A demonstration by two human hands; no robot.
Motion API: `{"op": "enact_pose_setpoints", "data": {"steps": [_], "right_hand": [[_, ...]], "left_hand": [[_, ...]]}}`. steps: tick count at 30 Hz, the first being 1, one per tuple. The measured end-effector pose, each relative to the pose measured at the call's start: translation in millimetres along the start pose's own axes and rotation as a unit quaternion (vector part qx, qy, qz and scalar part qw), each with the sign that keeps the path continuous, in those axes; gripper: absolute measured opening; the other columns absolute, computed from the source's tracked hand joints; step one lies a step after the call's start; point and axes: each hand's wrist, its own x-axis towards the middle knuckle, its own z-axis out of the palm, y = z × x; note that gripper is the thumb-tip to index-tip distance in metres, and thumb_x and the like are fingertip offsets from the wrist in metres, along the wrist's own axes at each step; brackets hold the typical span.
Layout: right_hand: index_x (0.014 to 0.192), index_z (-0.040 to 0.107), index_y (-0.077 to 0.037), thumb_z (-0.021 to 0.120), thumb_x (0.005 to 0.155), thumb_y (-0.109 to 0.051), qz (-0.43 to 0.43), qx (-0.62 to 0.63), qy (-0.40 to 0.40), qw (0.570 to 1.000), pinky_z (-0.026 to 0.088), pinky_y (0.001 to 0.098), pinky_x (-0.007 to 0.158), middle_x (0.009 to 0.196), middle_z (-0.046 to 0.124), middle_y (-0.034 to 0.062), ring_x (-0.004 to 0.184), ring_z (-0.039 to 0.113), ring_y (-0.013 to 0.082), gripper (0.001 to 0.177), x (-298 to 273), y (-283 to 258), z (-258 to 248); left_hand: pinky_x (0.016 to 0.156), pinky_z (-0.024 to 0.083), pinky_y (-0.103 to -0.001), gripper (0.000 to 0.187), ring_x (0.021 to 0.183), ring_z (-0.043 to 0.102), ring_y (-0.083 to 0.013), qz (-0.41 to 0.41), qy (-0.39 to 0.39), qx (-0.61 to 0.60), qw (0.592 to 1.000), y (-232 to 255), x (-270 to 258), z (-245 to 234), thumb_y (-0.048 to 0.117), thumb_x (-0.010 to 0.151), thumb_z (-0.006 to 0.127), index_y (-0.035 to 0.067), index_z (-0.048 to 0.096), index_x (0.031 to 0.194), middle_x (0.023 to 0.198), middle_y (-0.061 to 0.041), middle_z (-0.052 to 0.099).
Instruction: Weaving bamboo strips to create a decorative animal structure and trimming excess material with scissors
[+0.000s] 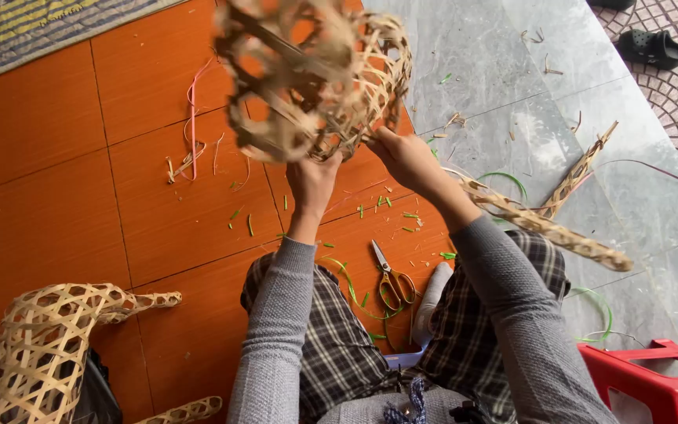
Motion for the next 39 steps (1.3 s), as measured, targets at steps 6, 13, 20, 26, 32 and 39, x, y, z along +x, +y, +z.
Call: {"op": "enact_pose_setpoints", "data": {"steps": [6,13,20,26,32,39], "right_hand": [[0.111,0.048,-0.014,0.038,0.107,-0.036,-0.008,-0.038,0.001,0.999,0.059,0.0477,0.063,0.078,0.064,0.0147,0.065,0.070,0.0324,0.025,2.8,-26.3,4.8],[0.112,0.050,-0.017,0.023,0.105,-0.052,0.038,-0.005,-0.060,0.997,0.051,0.0569,0.075,0.108,0.064,0.0202,0.090,0.065,0.0475,0.044,3.2,-31.4,4.1],[0.092,0.052,-0.010,0.066,0.089,-0.029,0.083,0.120,0.075,0.986,0.047,0.0554,0.066,0.076,0.060,0.0182,0.076,0.063,0.0451,0.024,-3.0,-46.9,-5.8],[0.092,0.046,-0.008,0.066,0.092,-0.021,0.020,0.396,0.112,0.911,0.048,0.0363,0.068,0.076,0.048,0.0087,0.074,0.055,0.0242,0.023,-2.9,-24.4,21.8],[0.103,0.049,-0.002,0.065,0.088,0.001,-0.012,0.483,0.100,0.870,0.052,0.0368,0.082,0.092,0.055,0.0109,0.091,0.060,0.0202,0.022,-9.1,-18.6,32.4],[0.116,0.058,-0.001,0.068,0.094,-0.011,0.003,0.427,0.099,0.899,0.052,0.0269,0.057,0.076,0.067,0.0128,0.062,0.063,0.0154,0.026,-14.4,-23.5,36.0]], "left_hand": [[0.076,0.052,-0.057,0.062,0.090,0.067,-0.0351,-0.133,0.004,-0.044,0.990,-7.6,-4.2,1.9,0.028,0.075,0.071,0.008,0.037,0.122,0.102,-0.016,0.064],[0.080,0.053,-0.060,0.060,0.095,0.066,-0.0373,-0.105,0.007,-0.043,0.994,11.0,2.5,-18.7,0.019,0.079,0.074,0.004,0.038,0.124,0.106,-0.020,0.060],[0.074,0.057,-0.059,0.057,0.092,0.065,-0.0441,-0.036,0.009,0.043,0.998,20.8,-10.0,-5.6,0.023,0.071,0.073,-0.001,0.046,0.114,0.097,-0.021,0.058],[0.069,0.059,-0.057,0.057,0.090,0.066,-0.0418,-0.039,0.028,0.055,0.997,8.3,-9.5,-0.5,0.024,0.071,0.071,-0.002,0.044,0.114,0.096,-0.020,0.056],[0.068,0.059,-0.058,0.059,0.090,0.066,-0.0435,-0.030,0.026,0.058,0.998,2.3,-5.1,-1.2,0.023,0.068,0.073,0.002,0.043,0.114,0.097,-0.019,0.056],[0.067,0.058,-0.057,0.053,0.087,0.067,-0.0407,-0.048,0.043,0.053,0.997,-2.2,-2.1,-2.3,0.024,0.068,0.070,0.006,0.042,0.110,0.094,-0.017,0.058]]}}
